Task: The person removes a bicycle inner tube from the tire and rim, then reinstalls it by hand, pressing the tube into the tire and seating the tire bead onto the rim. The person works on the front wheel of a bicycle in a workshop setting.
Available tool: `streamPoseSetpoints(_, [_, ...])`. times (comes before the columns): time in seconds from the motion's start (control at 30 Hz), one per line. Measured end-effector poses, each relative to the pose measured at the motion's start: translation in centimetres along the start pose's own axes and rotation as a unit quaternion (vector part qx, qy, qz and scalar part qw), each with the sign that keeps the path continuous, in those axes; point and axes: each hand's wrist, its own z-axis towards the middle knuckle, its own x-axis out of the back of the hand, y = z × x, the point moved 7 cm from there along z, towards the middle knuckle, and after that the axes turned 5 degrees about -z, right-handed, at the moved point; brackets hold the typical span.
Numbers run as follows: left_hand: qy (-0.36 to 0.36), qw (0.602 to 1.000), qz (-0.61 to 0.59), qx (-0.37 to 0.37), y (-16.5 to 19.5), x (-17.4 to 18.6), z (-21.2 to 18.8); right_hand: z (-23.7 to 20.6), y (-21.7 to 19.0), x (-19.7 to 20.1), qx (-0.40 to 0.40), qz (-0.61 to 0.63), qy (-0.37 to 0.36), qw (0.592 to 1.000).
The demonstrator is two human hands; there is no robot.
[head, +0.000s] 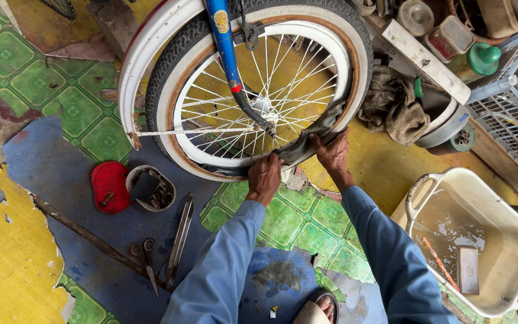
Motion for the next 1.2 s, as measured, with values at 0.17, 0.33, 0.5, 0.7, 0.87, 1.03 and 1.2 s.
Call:
streamPoseSetpoints(0.17, [0.004, 1.0, 0.0, -0.001, -0.4, 0.1, -0.3, -0.2, 0.4, -0.1, 0.067, 0.016, -0.014, 0.998])
streamPoseSetpoints(0.33, [-0.072, 0.996, -0.05, 0.026, -1.4, 0.1, -0.3, 0.0, 1.7, -1.5, -0.028, 0.044, -0.053, 0.997])
streamPoseSetpoints(0.5, [0.001, 0.99, -0.102, -0.095, -0.8, 1.8, -1.1, -1.4, 1.1, -1.4, -0.023, 0.248, -0.114, 0.962])
streamPoseSetpoints(0.7, [-0.063, 0.994, -0.057, -0.068, -1.0, 0.3, 0.1, -1.2, 1.2, -0.8, 0.021, 0.067, -0.049, 0.996])
streamPoseSetpoints(0.87, [-0.128, 0.991, -0.041, 0.006, -1.3, -0.6, 1.0, -1.0, 1.4, -1.1, -0.041, 0.039, -0.001, 0.998])
streamPoseSetpoints(1.03, [-0.111, 0.991, 0.003, -0.069, 0.0, -0.2, 0.9, -1.5, 1.0, -0.5, -0.108, -0.018, 0.003, 0.994])
streamPoseSetpoints(1.2, [-0.093, 0.995, 0.037, -0.029, 0.1, -0.3, 1.4, -1.7, 1.0, -0.8, -0.11, -0.052, 0.034, 0.992])
